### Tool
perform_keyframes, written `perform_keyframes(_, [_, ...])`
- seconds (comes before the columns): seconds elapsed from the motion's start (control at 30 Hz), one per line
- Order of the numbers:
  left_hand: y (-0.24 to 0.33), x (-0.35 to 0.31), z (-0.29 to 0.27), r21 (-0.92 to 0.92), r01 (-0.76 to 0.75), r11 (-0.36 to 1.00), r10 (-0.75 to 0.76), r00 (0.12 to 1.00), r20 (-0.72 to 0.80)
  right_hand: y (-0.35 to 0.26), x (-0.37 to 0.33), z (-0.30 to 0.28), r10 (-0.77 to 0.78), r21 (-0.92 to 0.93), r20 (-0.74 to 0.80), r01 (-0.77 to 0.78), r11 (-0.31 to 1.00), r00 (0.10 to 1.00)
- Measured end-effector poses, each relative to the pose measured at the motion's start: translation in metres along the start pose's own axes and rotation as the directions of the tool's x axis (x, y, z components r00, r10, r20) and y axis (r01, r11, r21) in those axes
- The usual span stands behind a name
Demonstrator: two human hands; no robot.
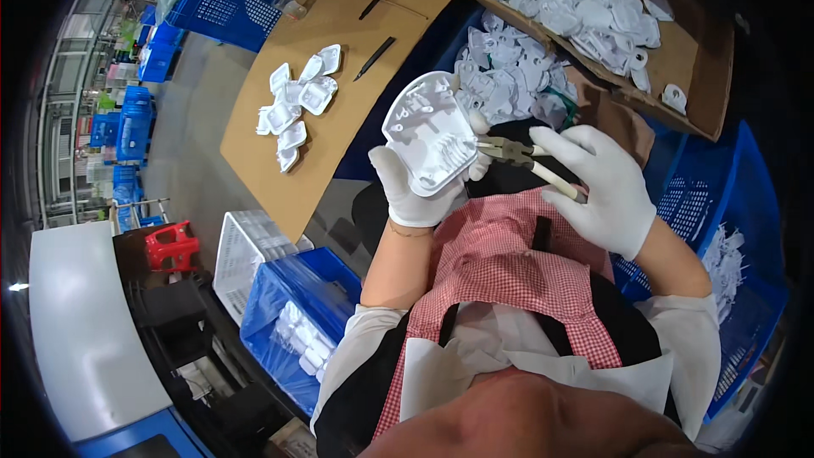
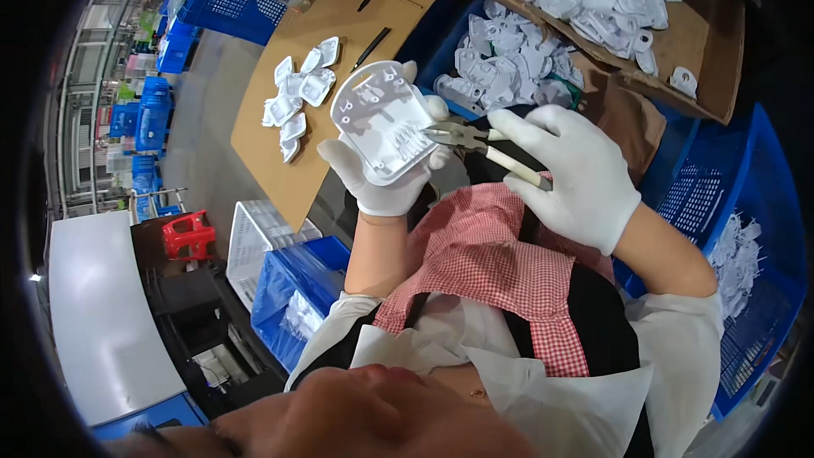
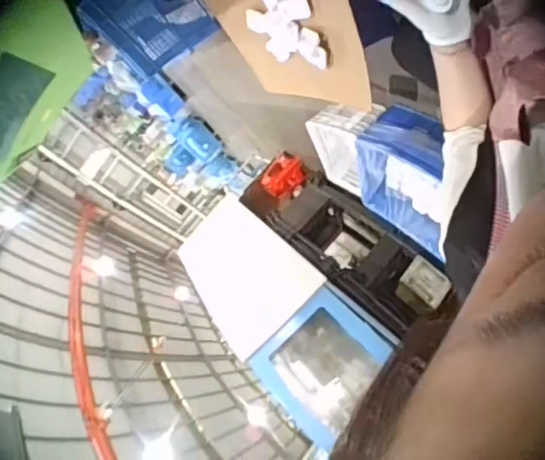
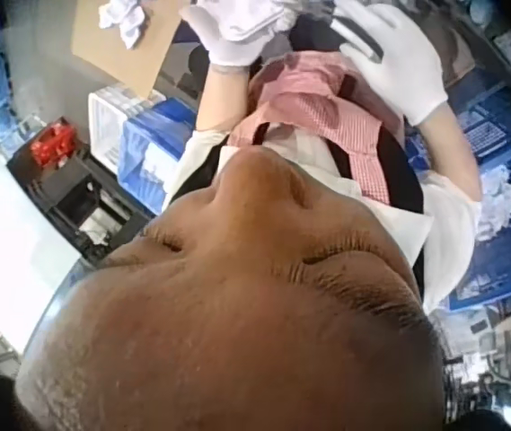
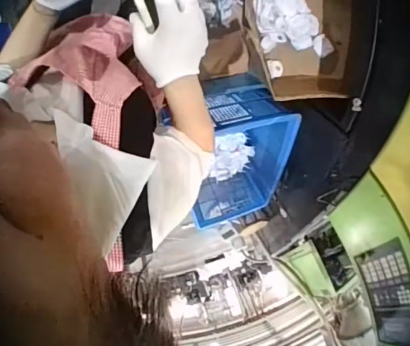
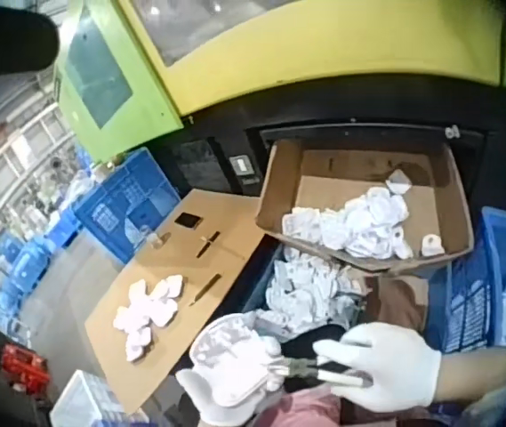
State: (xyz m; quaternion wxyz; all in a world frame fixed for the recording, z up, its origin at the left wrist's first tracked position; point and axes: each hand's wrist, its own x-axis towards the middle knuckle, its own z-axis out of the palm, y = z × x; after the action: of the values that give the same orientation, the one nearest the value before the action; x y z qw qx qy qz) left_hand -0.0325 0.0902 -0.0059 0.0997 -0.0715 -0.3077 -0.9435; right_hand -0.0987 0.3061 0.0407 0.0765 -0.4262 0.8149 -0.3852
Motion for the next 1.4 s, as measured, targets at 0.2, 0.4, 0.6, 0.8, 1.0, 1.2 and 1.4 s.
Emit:
perform_keyframes(0.2, [-0.016, -0.007, 0.043, -0.018, 0.062, 0.998, -0.063, 0.994, -0.090, 0.014, -0.023, -0.023, 0.138, 0.529, 0.272, -0.268, 0.805, 0.952])
perform_keyframes(0.4, [-0.013, -0.039, 0.050, -0.138, 0.437, 0.889, -0.446, 0.894, -0.043, 0.060, -0.052, 0.017, -0.196, 0.930, 0.321, -0.347, -0.119, 0.927])
perform_keyframes(0.6, [-0.011, -0.066, 0.033, -0.187, 0.641, 0.744, -0.668, 0.715, -0.205, 0.080, -0.084, 0.070, 0.112, 0.839, 0.510, -0.465, -0.283, 0.853])
perform_keyframes(0.8, [-0.026, -0.094, 0.022, -0.252, 0.715, 0.652, -0.748, 0.661, -0.058, 0.069, -0.061, 0.097, 0.218, 0.920, 0.325, -0.361, 0.152, 0.920])
perform_keyframes(1.0, [-0.033, -0.101, 0.031, -0.313, 0.755, 0.575, -0.816, 0.506, -0.278, 0.050, -0.053, 0.099, 0.220, 0.882, 0.403, -0.441, 0.168, 0.889])
perform_keyframes(1.2, [-0.032, -0.098, 0.030, 0.953, -0.060, 0.298, -0.220, 0.967, 0.129, 0.050, -0.055, 0.100, 0.355, 0.889, 0.453, -0.444, -0.111, 0.818])
perform_keyframes(1.4, [-0.044, -0.094, 0.028, 0.732, 0.045, 0.679, -0.091, 0.996, 0.023, 0.046, -0.039, 0.092, 0.210, 0.899, 0.406, -0.347, -0.267, 0.890])
